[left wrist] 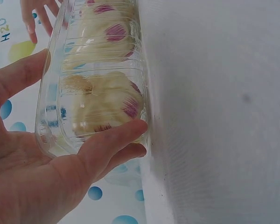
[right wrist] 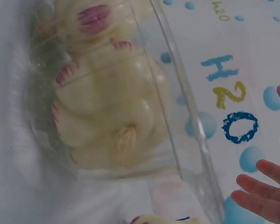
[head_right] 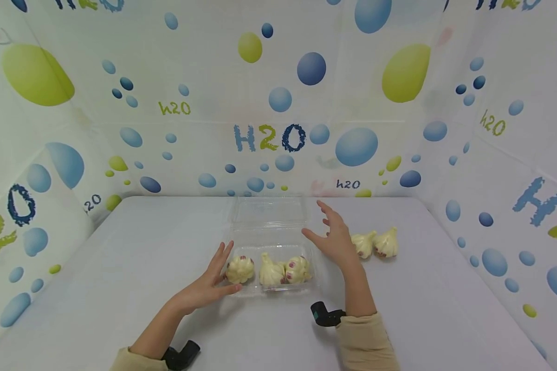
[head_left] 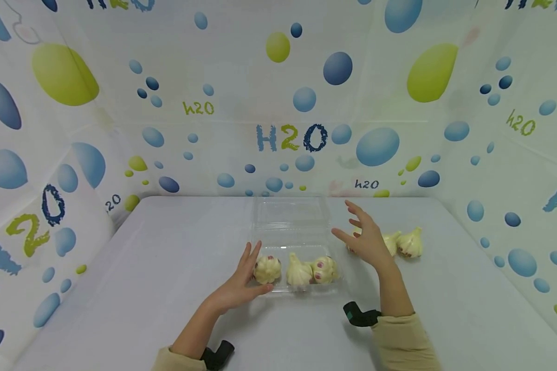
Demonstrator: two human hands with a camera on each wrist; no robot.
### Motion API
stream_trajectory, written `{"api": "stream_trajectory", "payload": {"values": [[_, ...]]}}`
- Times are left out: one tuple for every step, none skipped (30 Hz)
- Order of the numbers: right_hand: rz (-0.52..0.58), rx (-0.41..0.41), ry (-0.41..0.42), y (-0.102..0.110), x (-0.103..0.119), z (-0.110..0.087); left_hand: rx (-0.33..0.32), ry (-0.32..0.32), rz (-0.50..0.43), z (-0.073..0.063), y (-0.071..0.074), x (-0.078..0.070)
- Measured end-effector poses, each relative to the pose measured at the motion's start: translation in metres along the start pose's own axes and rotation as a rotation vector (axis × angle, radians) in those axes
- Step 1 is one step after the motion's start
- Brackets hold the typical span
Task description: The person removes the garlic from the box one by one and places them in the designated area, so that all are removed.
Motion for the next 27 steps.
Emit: {"api": "stream_trajectory", "payload": {"values": [[0.006, 0.01, 0.003, -0.003, 0.001, 0.0, 0.001, 0.003, 0.0, 0.0, 0.0, 0.0], [0.014, 0.019, 0.006, -0.006, 0.002, -0.001, 0.001, 0.005, 0.0, 0.0, 0.0, 0.001], [0.017, 0.025, 0.007, -0.009, 0.004, -0.001, 0.002, 0.008, 0.0, 0.0, 0.0, 0.001], [0.019, 0.031, 0.01, -0.012, 0.004, -0.001, 0.003, 0.011, 0.0, 0.0, 0.0, 0.001], [0.021, 0.035, 0.014, -0.015, 0.005, -0.001, 0.003, 0.011, 0.001, 0.0, 0.0, 0.001], [0.024, 0.04, 0.022, -0.018, 0.006, -0.001, 0.004, 0.013, 0.002, 0.0, 0.001, 0.001], [0.029, 0.045, 0.032, -0.02, 0.006, -0.001, 0.003, 0.012, 0.003, 0.0, 0.001, 0.001], [0.032, 0.047, 0.039, -0.023, 0.007, -0.001, 0.003, 0.01, 0.003, 0.0, 0.001, 0.001], [0.035, 0.048, 0.045, -0.025, 0.007, 0.0, 0.002, 0.009, 0.004, 0.0, 0.001, 0.0], [0.042, 0.051, 0.051, -0.028, 0.008, 0.0, 0.002, 0.006, 0.004, 0.0, 0.001, 0.0], [0.048, 0.054, 0.058, -0.031, 0.009, 0.0, 0.001, 0.004, 0.003, -0.001, 0.001, 0.0], [0.056, 0.059, 0.067, -0.033, 0.01, 0.0, 0.001, 0.002, 0.002, 0.0, 0.001, 0.0], [0.065, 0.064, 0.07, -0.036, 0.011, 0.0, 0.0, 0.0, 0.002, -0.001, 0.001, 0.0], [0.072, 0.068, 0.072, -0.038, 0.012, 0.001, -0.001, 0.0, 0.001, 0.0, 0.001, 0.001], [0.078, 0.074, 0.077, -0.041, 0.013, 0.001, -0.002, 0.0, 0.0, -0.001, 0.001, 0.001], [0.083, 0.081, 0.078, -0.044, 0.015, 0.001, -0.002, 0.001, 0.0, 0.0, 0.001, 0.001], [0.087, 0.089, 0.08, -0.047, 0.016, 0.001, -0.001, 0.0, -0.001, -0.001, 0.001, 0.001], [0.089, 0.097, 0.081, -0.049, 0.017, 0.001, -0.001, 0.002, -0.002, 0.0, 0.001, 0.001], [0.089, 0.104, 0.079, -0.052, 0.018, 0.001, 0.001, 0.004, -0.003, -0.001, 0.001, 0.001], [0.092, 0.111, 0.075, -0.055, 0.019, 0.001, 0.003, 0.005, -0.004, -0.001, 0.001, 0.001], [0.095, 0.119, 0.071, -0.058, 0.019, 0.001, 0.005, 0.006, -0.005, -0.001, 0.001, 0.001], [0.097, 0.125, 0.067, -0.06, 0.02, 0.001, 0.006, 0.008, -0.005, -0.001, 0.001, 0.001], [0.101, 0.132, 0.07, -0.063, 0.02, 0.001, 0.007, 0.006, -0.006, -0.001, 0.001, 0.001], [0.108, 0.136, 0.068, -0.065, 0.021, 0.001, 0.008, 0.006, -0.007, 0.0, 0.001, 0.001], [0.114, 0.141, 0.072, -0.068, 0.022, 0.001, 0.007, 0.004, -0.006, 0.0, 0.001, 0.001], [0.122, 0.144, 0.071, -0.071, 0.022, 0.001, 0.006, 0.003, -0.005, 0.0, 0.001, 0.001], [0.123, 0.146, 0.075, -0.073, 0.023, 0.001, 0.006, 0.002, -0.004, 0.0, 0.001, 0.0]]}}
Point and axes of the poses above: each hand's wrist, its own z-axis towards the middle knuckle, its own y-axis out of the back of the hand, x = y × z, the point moved 1 cm from there along z, towards the middle knuckle, and after that the axes turned 7 degrees about -x, right-handed, at the moved point
